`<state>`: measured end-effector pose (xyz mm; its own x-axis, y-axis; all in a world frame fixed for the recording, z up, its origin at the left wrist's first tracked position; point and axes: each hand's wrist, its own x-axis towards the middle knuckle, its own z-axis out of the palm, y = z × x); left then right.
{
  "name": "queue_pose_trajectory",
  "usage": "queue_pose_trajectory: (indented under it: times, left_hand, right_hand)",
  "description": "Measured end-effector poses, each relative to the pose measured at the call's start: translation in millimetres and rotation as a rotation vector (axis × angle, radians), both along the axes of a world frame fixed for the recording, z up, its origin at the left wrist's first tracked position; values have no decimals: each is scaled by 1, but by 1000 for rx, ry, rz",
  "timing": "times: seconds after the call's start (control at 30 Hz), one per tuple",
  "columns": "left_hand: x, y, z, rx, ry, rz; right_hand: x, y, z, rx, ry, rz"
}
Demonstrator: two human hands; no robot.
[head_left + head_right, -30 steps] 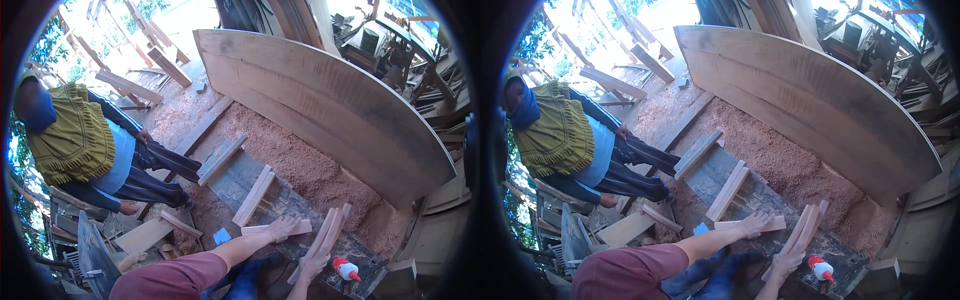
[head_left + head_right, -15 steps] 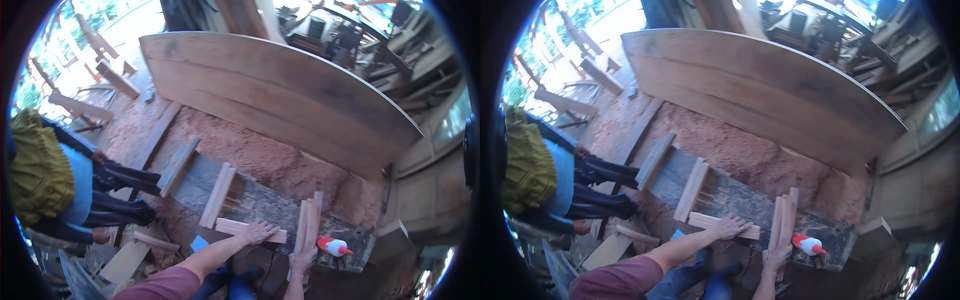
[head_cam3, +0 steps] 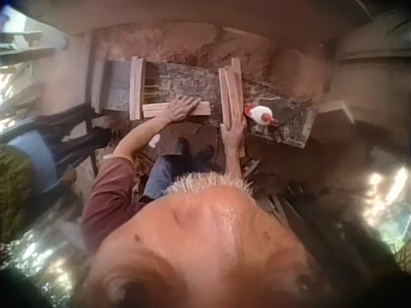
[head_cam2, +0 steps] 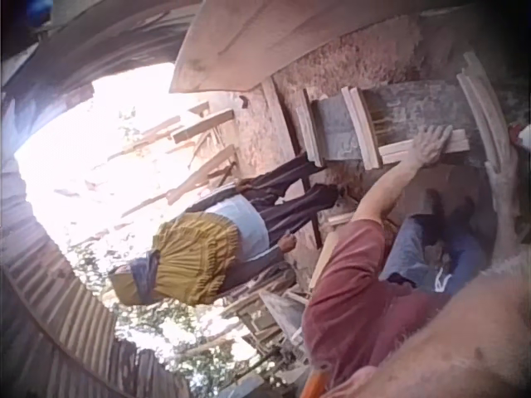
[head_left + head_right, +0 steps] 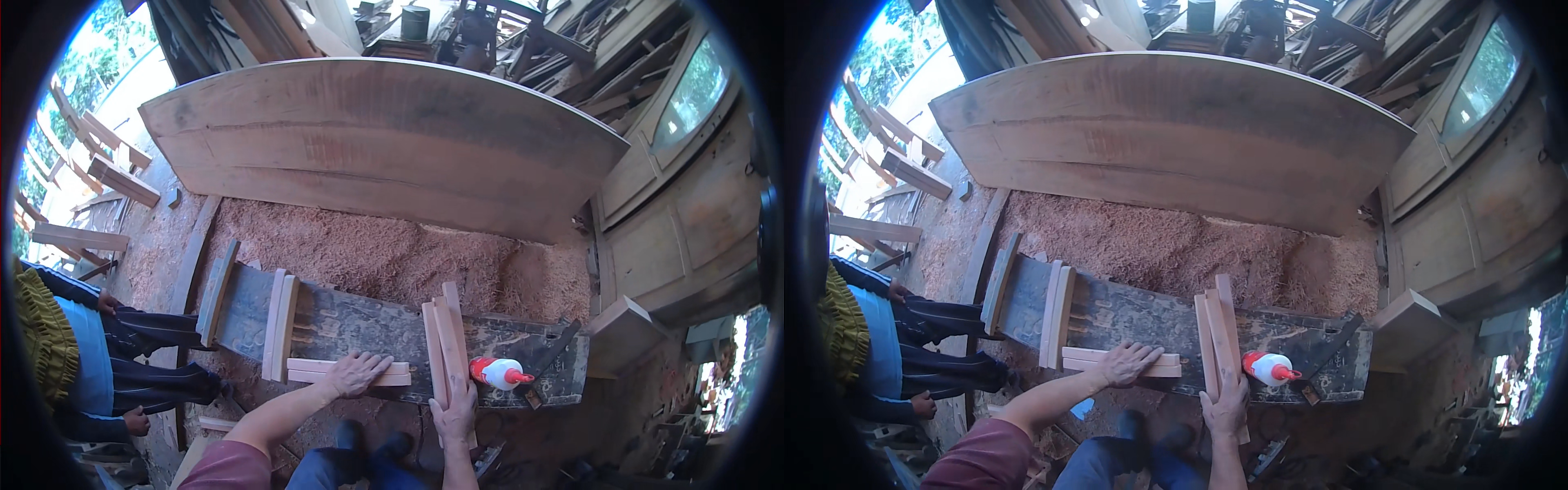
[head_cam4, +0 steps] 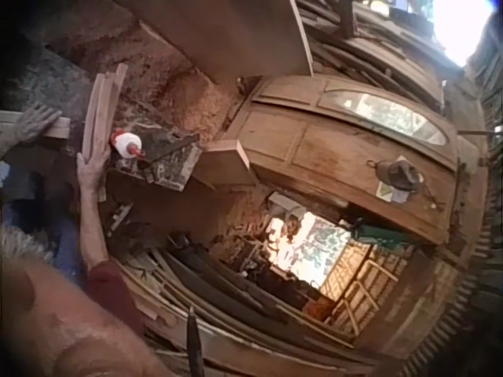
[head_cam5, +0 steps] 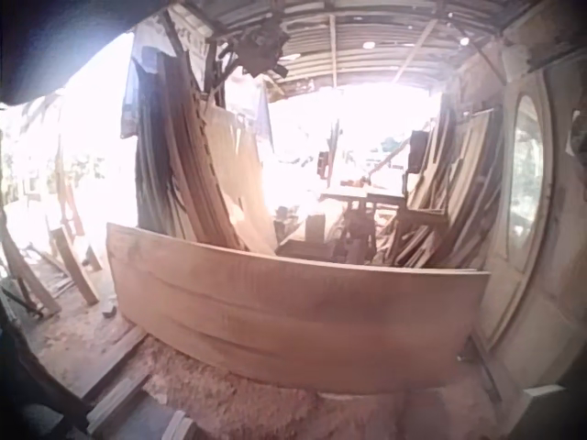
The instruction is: The person sands a wood piece using a power sander, walks across the workshop to retrieve glue, and then applies glue to a wood joint while assembling several wood pieces on a workbench.
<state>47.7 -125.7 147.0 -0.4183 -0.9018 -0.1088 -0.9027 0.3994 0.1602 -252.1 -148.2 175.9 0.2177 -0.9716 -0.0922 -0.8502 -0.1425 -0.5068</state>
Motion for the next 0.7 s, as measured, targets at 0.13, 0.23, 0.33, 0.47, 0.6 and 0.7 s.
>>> queue_pose_trajectory:
  times: [0.13, 0.23, 0.33, 0.47, 0.6, 0.7]
  left_hand:
    - [-2, -3, 8, 93, 19, -17]
    - [-2, -2, 11, 90, 23, -27]
    - [-2, 3, 7, 49, -11, -44]
    - [-1, 8, 3, 3, -13, -45]
    - [-1, 11, -10, -90, -11, -26]
    - [-4, 17, -11, -131, 69, -17]
  right_hand:
    - [-34, 19, -35, 29, -12, -123]
    - [-52, 35, -33, 34, 54, -118]
    - [-63, 41, -41, 45, 67, -112]
    - [-71, 40, -42, 1, 57, -20]
    - [-69, 45, -40, -55, 122, 49]
    - [-74, 60, -22, -39, 137, 55]
